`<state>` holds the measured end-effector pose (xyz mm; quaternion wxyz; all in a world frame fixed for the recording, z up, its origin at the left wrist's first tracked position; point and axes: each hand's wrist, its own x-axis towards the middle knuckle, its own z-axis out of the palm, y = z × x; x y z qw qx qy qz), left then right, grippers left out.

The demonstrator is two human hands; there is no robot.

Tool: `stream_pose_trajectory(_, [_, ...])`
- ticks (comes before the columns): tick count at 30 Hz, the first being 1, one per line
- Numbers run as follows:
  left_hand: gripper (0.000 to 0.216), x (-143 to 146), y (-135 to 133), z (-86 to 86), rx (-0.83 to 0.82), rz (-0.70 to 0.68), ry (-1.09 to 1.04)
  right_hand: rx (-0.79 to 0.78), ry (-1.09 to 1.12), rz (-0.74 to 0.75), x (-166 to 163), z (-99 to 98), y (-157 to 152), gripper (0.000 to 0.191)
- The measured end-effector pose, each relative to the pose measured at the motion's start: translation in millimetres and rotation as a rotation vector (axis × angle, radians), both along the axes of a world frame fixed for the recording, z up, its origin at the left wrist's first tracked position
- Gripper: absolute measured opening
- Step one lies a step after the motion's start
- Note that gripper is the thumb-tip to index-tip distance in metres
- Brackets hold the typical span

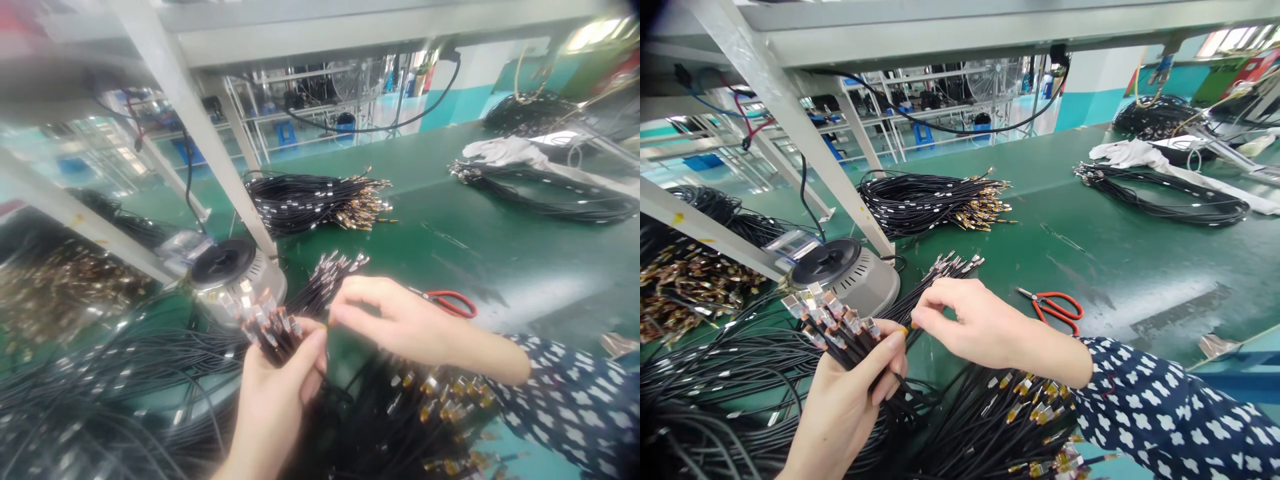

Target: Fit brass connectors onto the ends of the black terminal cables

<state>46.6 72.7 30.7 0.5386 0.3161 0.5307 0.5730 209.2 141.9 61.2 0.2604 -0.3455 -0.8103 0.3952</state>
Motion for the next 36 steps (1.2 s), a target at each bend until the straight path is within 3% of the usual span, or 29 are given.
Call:
stream_pose_trajectory(5, [0.02,-1,0,-1.8,0.004,0.0,-0.005,-0.208,0.239,-0.139,-6,-17.1,-10,0.02])
stream_pose_trajectory(10, [0.022,-2,0,-6.0,0.013,-0.045,-0.022,-0.162,0.301,-0.227,-11,-22.8,-17,0.01])
stream_pose_trajectory(13, [0.029,-1,-1,-5.6,0.043,-0.052,-0.064,-0.219,0.318,-0.283,-8,-22.0,-12,0.012])
stream_pose_trajectory(20, [0.025,-2,-3,-7.1,0.078,-0.052,-0.023,-0.502,0.437,-0.174,-8,-20.3,-12,0.026])
stream_pose_trajectory(28, [0.026,-8,-4,-15.8,0.073,-0.115,0.037,-0.529,0.456,-0.101,-15,-22.2,-13,0.017])
stream_pose_trajectory(36, [0.026,-8,-4,-13.6,0.077,-0.113,0.055,-0.496,0.426,-0.128,-17,-14.9,-14,0.015])
